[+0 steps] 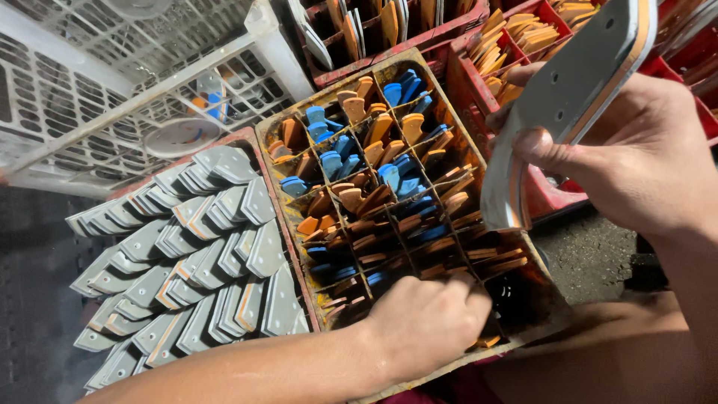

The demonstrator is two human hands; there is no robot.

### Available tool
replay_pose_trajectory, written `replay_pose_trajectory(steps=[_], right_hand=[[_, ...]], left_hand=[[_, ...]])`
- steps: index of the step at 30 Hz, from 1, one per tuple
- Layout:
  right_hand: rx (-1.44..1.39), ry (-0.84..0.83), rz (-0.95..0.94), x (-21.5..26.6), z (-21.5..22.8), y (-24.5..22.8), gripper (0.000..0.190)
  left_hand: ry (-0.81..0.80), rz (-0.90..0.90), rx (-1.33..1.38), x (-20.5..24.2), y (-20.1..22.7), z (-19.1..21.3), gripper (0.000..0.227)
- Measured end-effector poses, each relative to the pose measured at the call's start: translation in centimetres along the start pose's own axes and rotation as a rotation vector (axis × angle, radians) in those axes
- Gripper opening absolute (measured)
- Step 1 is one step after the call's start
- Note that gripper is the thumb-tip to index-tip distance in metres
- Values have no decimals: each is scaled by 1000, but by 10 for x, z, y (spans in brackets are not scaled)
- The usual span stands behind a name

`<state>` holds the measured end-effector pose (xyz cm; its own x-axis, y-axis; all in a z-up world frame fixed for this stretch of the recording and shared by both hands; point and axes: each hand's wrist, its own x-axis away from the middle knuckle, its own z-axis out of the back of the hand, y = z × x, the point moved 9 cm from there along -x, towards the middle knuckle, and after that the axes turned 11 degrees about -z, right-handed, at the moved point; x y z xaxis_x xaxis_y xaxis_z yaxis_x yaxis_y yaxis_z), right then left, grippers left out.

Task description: The person repeatedly picks a gray climbing hold and a colored plastic insert, presses them together, and places the assembled unit into a compartmentalized crate. The process continues with multiple units of different colors.

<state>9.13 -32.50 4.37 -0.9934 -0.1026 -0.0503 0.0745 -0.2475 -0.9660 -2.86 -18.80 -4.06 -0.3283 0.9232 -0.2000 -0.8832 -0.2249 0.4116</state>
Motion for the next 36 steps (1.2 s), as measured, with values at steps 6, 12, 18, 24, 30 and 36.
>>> replay_pose_trajectory(steps=[6,12,18,24,30,36], right_hand=[[116,39,-2,-1,2,5,43],[134,34,54,-4,-1,2,44],[141,-36,83,-2,-5,5,45],[-466,-358,-166,-5,-15,32,58],[-135,-490,-245,3,-53,50,57],[-43,-375,-165,12,-95,50,51]], left_hand=[[-56,-6,-33,8,-3,-2,9],[-61,37,73,4,-5,-4,8],[-181,96,168,-1,-5,0,11],[57,50,422,5,-29,74,14],[307,272,882,34,-83,118,14],[717,330,1019,49,-106,109,12]])
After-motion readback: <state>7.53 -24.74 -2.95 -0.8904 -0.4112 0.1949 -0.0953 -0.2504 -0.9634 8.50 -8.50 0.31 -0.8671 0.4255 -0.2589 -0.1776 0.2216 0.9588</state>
